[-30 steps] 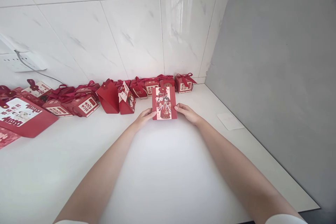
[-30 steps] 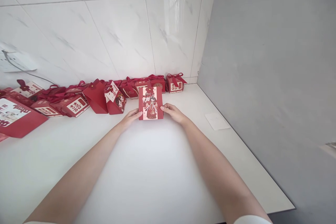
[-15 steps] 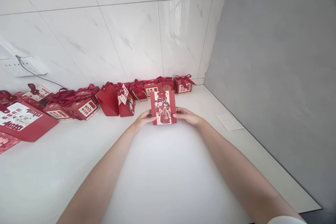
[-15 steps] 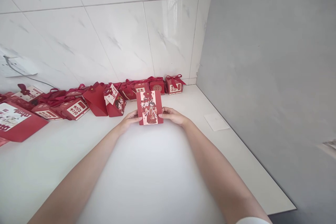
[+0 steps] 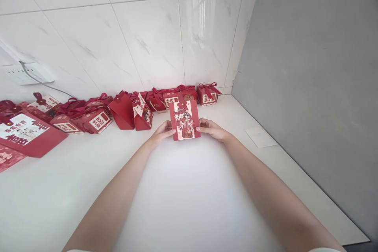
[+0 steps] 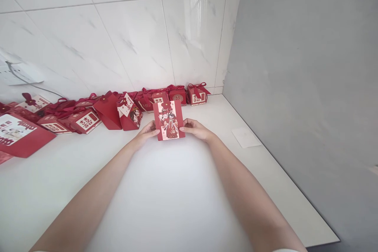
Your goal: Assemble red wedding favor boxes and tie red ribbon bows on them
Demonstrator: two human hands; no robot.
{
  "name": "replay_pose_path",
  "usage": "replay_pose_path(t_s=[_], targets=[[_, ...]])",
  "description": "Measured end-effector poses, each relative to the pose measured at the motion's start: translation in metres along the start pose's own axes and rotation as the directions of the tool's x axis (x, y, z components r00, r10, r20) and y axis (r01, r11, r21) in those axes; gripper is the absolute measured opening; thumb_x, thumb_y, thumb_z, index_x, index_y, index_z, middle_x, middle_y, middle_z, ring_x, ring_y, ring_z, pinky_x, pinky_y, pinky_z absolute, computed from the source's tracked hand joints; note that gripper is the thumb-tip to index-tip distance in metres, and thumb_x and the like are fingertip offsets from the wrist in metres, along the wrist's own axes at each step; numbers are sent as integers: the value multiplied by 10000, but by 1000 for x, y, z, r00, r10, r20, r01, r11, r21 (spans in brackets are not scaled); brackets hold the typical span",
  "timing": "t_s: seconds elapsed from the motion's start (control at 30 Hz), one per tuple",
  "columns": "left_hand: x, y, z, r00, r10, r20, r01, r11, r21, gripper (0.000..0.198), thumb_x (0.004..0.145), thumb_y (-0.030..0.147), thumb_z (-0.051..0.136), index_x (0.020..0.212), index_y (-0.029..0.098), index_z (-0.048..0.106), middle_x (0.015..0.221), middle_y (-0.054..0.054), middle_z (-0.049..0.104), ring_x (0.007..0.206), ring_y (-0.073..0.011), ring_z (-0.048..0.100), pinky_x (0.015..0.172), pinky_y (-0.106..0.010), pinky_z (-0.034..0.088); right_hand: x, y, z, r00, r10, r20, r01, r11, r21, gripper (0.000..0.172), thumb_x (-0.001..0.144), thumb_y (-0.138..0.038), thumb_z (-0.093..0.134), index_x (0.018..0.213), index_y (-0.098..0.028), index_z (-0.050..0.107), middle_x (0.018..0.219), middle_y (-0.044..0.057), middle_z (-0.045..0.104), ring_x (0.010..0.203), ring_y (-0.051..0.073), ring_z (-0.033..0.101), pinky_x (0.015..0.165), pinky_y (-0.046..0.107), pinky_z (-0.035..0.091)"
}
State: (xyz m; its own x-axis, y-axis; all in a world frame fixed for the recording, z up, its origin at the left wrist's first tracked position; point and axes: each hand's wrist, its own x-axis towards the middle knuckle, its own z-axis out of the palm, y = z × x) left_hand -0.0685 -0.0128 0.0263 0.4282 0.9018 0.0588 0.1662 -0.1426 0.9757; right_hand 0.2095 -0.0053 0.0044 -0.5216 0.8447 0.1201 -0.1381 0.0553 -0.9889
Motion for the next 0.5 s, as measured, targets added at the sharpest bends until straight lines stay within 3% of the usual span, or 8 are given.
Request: replay_pose_path(t_s=[0.17, 0.33, 0.43, 0.5], targets=[[1, -5, -6, 1000, -7, 30, 6, 999, 38, 691, 762, 428, 770, 1375, 248, 507, 1453, -94, 529, 1300, -327, 523, 1063, -477, 441, -1, -4, -1, 1000, 0, 27, 1, 1000, -12, 405, 720, -425, 811, 1030, -221, 648, 1213, 61, 686, 1148, 262, 621, 1038, 469, 454], [3, -11, -6, 999, 15, 45, -19, 995, 93, 649, 764, 421, 770, 1341, 223, 549, 1411, -110, 569, 1270, -331, 553, 1050, -478, 461, -1, -4, -1, 1000, -21, 2, 21, 998, -54, 424, 684, -417, 830, 1009, -208, 657, 1168, 75, 700, 1124, 278, 633, 1012, 484, 476], [4, -16, -3, 998, 69, 11, -70, 987, 145, 583, 797, 436, 734, 1304, 194, 580, 1370, -122, 599, 1244, -324, 571, 1075, -486, 437, 1, -2, 6, 987, -83, -137, 70, 993, -99, 397, 814, -534, 676, 1042, -214, 621, 1202, 93, 678, 1134, 285, 629, 1016, 502, 471], [5, -20, -1, 993, 121, -15, -116, 974, 193, 572, 777, 432, 751, 1267, 176, 606, 1341, -129, 613, 1226, -324, 576, 1085, -492, 423, 3, -1, 16, 933, -170, -317, 128, 981, -148, 444, 925, -567, 476, 1220, -238, 522, 1419, 109, 530, 1297, 283, 518, 1102, 521, 386]])
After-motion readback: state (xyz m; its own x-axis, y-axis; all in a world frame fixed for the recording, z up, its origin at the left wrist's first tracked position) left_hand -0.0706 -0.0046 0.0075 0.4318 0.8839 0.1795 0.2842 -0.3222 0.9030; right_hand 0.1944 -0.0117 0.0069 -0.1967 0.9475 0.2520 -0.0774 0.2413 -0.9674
